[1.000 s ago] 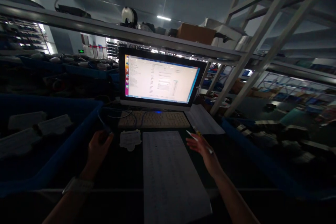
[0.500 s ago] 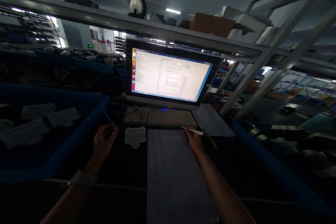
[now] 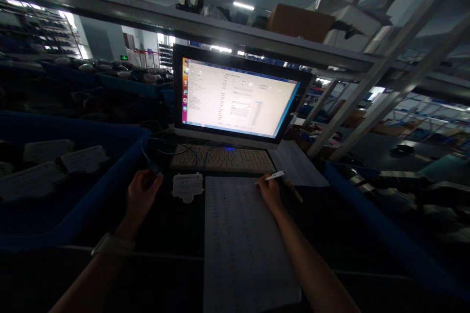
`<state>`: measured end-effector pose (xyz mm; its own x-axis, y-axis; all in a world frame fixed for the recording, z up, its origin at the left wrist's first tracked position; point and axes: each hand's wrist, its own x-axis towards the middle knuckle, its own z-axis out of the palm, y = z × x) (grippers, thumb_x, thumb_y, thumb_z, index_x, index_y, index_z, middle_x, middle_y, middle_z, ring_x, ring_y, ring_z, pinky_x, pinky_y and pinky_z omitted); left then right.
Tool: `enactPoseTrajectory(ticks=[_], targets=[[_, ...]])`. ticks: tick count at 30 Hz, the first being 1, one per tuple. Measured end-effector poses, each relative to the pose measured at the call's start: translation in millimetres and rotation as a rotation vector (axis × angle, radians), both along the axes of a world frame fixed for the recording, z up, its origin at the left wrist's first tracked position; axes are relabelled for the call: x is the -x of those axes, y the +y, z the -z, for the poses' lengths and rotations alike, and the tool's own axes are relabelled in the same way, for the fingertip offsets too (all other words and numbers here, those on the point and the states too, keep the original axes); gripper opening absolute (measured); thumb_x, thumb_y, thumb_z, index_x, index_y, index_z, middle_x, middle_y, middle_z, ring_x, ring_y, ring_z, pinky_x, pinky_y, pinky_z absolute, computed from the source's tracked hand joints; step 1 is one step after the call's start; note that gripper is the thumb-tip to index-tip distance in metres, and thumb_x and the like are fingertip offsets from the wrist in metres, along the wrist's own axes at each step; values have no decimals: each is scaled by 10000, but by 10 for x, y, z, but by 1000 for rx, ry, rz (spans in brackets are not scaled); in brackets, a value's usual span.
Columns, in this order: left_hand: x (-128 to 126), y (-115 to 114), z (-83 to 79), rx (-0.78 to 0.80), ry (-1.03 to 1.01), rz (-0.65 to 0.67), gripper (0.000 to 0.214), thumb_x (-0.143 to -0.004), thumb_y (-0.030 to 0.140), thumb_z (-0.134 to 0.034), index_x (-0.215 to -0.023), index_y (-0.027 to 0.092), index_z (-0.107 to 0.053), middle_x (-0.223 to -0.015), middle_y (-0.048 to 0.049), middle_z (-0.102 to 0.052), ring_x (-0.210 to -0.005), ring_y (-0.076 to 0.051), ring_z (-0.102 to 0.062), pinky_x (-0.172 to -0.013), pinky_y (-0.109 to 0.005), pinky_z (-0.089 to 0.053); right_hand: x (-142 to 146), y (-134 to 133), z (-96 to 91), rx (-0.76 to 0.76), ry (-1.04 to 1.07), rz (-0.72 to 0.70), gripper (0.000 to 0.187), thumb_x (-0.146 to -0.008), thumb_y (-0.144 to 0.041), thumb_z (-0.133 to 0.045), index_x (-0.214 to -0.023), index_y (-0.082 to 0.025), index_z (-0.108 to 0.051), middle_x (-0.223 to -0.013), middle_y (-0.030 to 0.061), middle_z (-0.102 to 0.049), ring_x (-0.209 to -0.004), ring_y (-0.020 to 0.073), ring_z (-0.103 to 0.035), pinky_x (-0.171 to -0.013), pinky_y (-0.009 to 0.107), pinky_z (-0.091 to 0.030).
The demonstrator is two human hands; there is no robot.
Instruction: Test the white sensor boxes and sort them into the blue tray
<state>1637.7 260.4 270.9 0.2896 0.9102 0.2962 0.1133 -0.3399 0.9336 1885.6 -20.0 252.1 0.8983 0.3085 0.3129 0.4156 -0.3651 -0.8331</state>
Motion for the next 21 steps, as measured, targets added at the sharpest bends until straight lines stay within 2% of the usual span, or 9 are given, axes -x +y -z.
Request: enactPoseTrajectory(ticks=[10,16,18,21], targets=[[19,-61,-103,7,36,-13,300,-562,425,-646,-745,213,-540,-776,-24,-647,-790,-224,-640,-742,-365,-531,4,8,-5,15,1,3,212,-643,-458,-483,-578,-257,-462,-494,-9,-534,-551,199,-546,-583,300,-403],[32,-30,-42,-7,62,-2,330,-593,449,-642,-809,216,-552,-816,-31,-646,-804,-232,-633,-752,-387,-531,-14,-3,-1,-41,18,32,245,-633,-494,-491,-575,-257,-467,-490,-9,-533,-536,192,-522,-570,306,-394],[40,-2,-4,-56,60,-21,382,-613,443,-629,-905,207,-560,-920,-59,-640,-879,-247,-625,-809,-411,-521,-33,-14,10,-83,32,58,280,-641,-530,-483,-583,-258,-458,-482,-7,-529,-512,185,-505,-546,306,-391],[43,13,29,-233,30,-71,508,-661,434,-615,-1096,191,-519,-1165,-118,-567,-1115,-280,-541,-965,-454,-447,-54,-22,16,-151,57,98,341,-679,-589,-440,-603,-256,-447,-484,0,-529,-471,172,-473,-499,306,-378]])
